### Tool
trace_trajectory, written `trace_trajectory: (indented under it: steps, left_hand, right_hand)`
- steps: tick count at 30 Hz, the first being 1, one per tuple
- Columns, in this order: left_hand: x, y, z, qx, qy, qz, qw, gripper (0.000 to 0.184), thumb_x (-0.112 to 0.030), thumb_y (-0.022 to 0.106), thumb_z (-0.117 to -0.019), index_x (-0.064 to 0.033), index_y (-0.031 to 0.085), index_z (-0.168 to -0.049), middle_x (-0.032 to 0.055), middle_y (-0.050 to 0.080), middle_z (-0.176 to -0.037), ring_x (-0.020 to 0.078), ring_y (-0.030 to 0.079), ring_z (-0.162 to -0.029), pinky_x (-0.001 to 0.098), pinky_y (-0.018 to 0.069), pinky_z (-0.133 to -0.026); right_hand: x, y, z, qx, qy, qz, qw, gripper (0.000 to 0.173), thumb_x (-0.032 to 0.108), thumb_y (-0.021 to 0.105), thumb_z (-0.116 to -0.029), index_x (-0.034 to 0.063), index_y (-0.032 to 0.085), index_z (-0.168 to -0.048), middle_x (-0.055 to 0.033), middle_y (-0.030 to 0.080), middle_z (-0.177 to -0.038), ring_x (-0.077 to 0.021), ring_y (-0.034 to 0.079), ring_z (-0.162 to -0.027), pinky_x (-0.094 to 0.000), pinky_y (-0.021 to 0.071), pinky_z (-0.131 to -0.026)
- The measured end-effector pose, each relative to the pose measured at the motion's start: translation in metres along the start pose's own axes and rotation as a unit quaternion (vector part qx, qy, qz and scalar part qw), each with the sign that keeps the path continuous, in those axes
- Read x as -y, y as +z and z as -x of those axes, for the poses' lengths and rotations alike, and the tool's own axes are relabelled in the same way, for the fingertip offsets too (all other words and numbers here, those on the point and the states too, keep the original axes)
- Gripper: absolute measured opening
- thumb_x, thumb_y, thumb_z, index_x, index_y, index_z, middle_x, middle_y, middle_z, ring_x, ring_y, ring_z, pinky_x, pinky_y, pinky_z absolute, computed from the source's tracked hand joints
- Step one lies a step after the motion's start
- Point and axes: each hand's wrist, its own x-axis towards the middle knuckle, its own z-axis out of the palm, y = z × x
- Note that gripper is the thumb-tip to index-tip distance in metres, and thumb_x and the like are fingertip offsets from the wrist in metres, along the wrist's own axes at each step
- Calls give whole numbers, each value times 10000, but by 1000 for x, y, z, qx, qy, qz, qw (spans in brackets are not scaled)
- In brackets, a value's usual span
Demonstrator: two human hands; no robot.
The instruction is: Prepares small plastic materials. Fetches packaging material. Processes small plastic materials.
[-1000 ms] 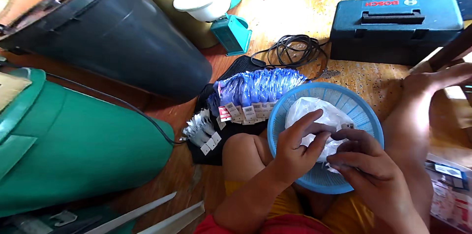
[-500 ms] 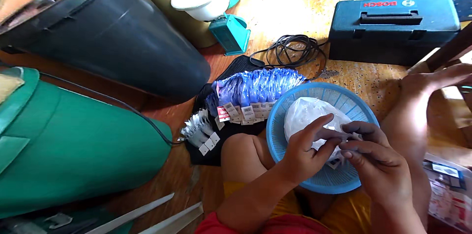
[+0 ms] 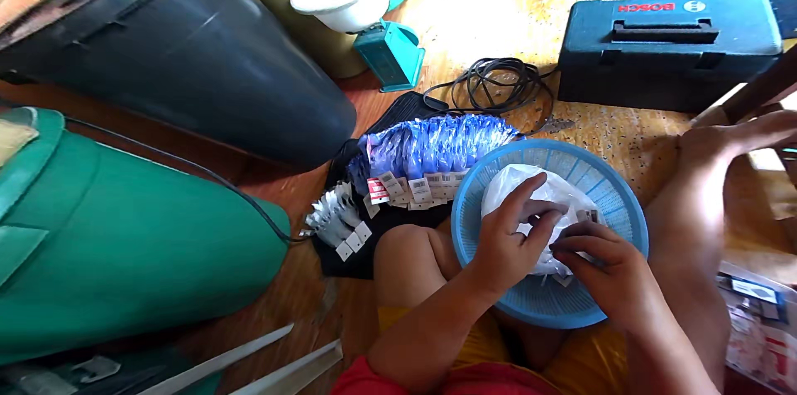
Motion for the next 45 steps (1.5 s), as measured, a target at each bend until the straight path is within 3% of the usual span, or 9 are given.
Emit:
trace_trajectory:
  steps: [14, 18, 20, 25, 30, 35, 39, 45]
  left_hand:
    - [3, 1, 2, -7, -16, 9, 1000, 410, 34, 648, -931, 175, 535, -1299, 143, 766, -999, 153, 755, -884, 304, 628, -828]
    - [5, 0, 4, -2, 7, -19, 1000, 364, -6, 644, -947, 150, 578, -1269, 132, 766, -981, 142, 744, -879, 300, 618, -821]
    - [6, -1, 6, 5, 29, -38, 999, 324, -42, 651, -954, 121, 612, -1232, 119, 769, -962, 133, 735, -884, 295, 601, -838]
    - [9, 4, 11, 29, 55, -24, 998, 338, -28, 673, -932, 138, 618, -1221, 136, 774, -967, 164, 744, -901, 334, 591, -888]
    - [13, 7, 15, 38, 60, -30, 997, 340, -27, 678, -925, 145, 636, -1215, 147, 774, -986, 179, 747, -917, 345, 589, -899]
    - [13, 9, 16, 50, 29, -29, 998, 395, 4, 667, -908, 180, 595, -1254, 170, 766, -1002, 204, 755, -930, 370, 605, -907]
    - [13, 11, 16, 36, -10, -19, 999, 408, 0, 662, -924, 183, 574, -1278, 154, 766, -1001, 196, 756, -937, 368, 616, -910]
    - [13, 15, 20, 40, 16, -7, 999, 412, 35, 645, -903, 206, 570, -1270, 187, 762, -1002, 208, 757, -942, 373, 606, -917]
  right_hand:
    - [-3, 9, -1, 2, 29, -35, 999, 104, 109, 691, -909, 95, 784, -951, -13, 704, -1022, -19, 665, -967, -165, 566, -862]
    - [-5, 2, 0, -6, 5, -101, 995, 69, 231, 739, -915, 219, 803, -938, -45, 630, -1256, -121, 570, -1219, -281, 514, -1011]
    - [-4, -2, 0, -12, -11, -143, 990, 62, 294, 754, -920, 269, 803, -948, -30, 613, -1313, -133, 562, -1258, -298, 528, -1020]
    - [-5, 1, -4, -59, -31, -226, 972, 105, 266, 734, -949, 200, 802, -994, 1, 675, -1220, -111, 618, -1155, -277, 530, -995]
    - [-7, 5, -4, -96, -1, -266, 959, 108, 213, 731, -947, 129, 797, -965, -11, 708, -1130, -118, 655, -1082, -272, 561, -944]
    - [-11, 7, -3, -101, 11, -285, 953, 98, 193, 734, -940, 116, 792, -951, -21, 701, -1122, -112, 657, -1054, -259, 569, -913]
    - [-13, 3, -3, -54, -1, -297, 954, 107, 237, 741, -937, 160, 807, -969, -21, 678, -1205, -119, 616, -1137, -280, 529, -981]
    - [-14, 9, -3, -88, 16, -289, 953, 104, 188, 728, -946, 107, 789, -970, -27, 696, -1124, -115, 663, -1040, -269, 579, -908]
